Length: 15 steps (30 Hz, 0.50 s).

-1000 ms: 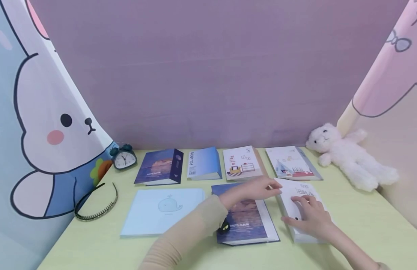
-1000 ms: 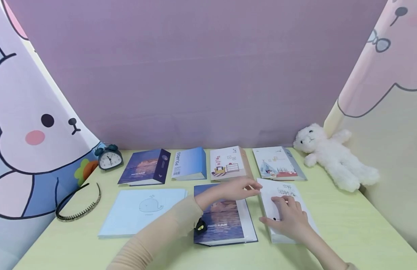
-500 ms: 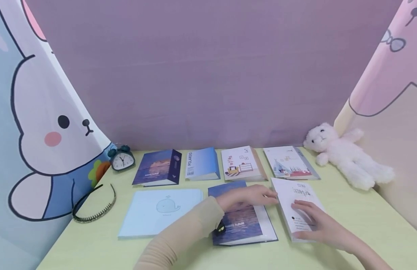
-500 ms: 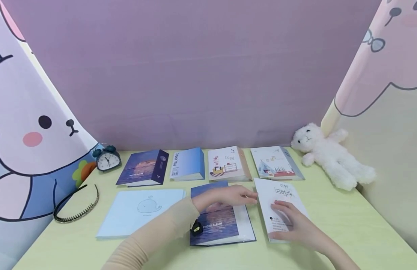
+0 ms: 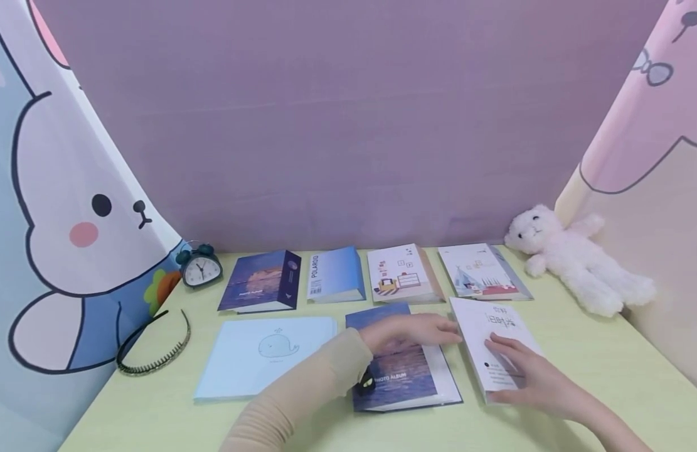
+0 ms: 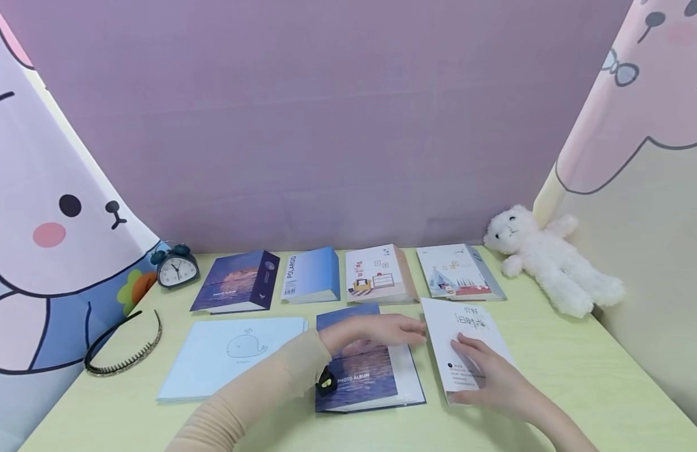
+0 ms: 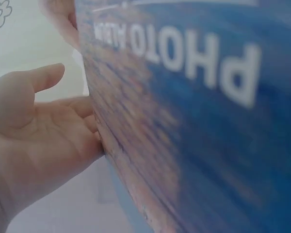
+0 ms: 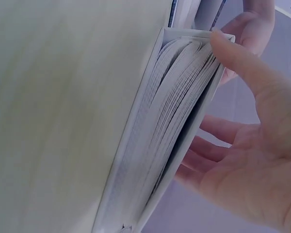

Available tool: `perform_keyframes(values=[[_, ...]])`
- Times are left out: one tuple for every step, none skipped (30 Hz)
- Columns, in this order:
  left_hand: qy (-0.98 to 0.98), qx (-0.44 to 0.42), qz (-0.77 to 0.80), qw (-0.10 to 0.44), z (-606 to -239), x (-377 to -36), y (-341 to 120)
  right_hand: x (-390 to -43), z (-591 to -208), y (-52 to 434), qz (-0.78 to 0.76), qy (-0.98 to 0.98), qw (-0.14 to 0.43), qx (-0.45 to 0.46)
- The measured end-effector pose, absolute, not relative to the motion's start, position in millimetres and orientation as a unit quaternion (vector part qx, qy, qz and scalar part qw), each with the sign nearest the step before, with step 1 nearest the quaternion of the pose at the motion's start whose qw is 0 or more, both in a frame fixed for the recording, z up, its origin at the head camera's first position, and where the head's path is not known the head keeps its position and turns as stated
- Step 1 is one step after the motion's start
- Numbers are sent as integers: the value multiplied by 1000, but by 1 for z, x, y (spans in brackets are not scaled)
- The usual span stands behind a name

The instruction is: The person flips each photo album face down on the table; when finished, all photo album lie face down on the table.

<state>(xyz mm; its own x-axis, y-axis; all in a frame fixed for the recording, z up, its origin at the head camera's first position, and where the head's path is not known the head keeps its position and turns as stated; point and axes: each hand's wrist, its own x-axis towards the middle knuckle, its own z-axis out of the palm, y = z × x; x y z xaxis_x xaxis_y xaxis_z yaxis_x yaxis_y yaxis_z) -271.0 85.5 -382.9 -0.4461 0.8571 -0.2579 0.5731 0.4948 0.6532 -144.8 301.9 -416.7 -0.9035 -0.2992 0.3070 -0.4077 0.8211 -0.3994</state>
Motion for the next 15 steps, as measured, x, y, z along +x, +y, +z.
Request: perform_keyframes(values=[[814, 438, 242, 294, -383, -271, 85, -145, -417, 302, 231, -947, 121, 190], [814, 440, 236, 296, -382, -271, 85, -146, -417, 301, 225, -946, 129, 195], [814, 445, 227, 296, -382, -271, 85, -146, -417, 301, 220, -944, 139, 202], [813, 448, 222, 299, -381, -271, 85, -147, -417, 300, 215, -941, 150, 213], [811, 448, 222, 305, -382, -272, 85, -148, -417, 300, 209, -939, 162, 220], [810, 447, 222, 309, -383, -272, 86, -148, -417, 299, 204, -937, 170, 227], [808, 448, 221, 312, -384, -272, 86, -149, -417, 299, 200, -935, 178, 233], [808, 446, 222, 315, -385, -272, 87, -150, -417, 299, 196, -933, 187, 238], [810, 443, 222, 315, -386, -272, 88, -150, -418, 298, 196, -929, 198, 244], [812, 437, 226, 315, -386, -272, 89, -151, -418, 298, 200, -924, 209, 249], [813, 436, 229, 310, -387, -271, 90, -152, -418, 297, 207, -920, 218, 253], [814, 430, 239, 309, -386, -271, 90, -152, -417, 297, 215, -915, 228, 253], [814, 423, 253, 309, -386, -270, 90, -152, -416, 297, 223, -912, 238, 251], [811, 411, 273, 313, -385, -269, 90, -152, -414, 296, 232, -908, 248, 247], [807, 400, 295, 318, -384, -268, 89, -152, -412, 296, 241, -906, 255, 237]])
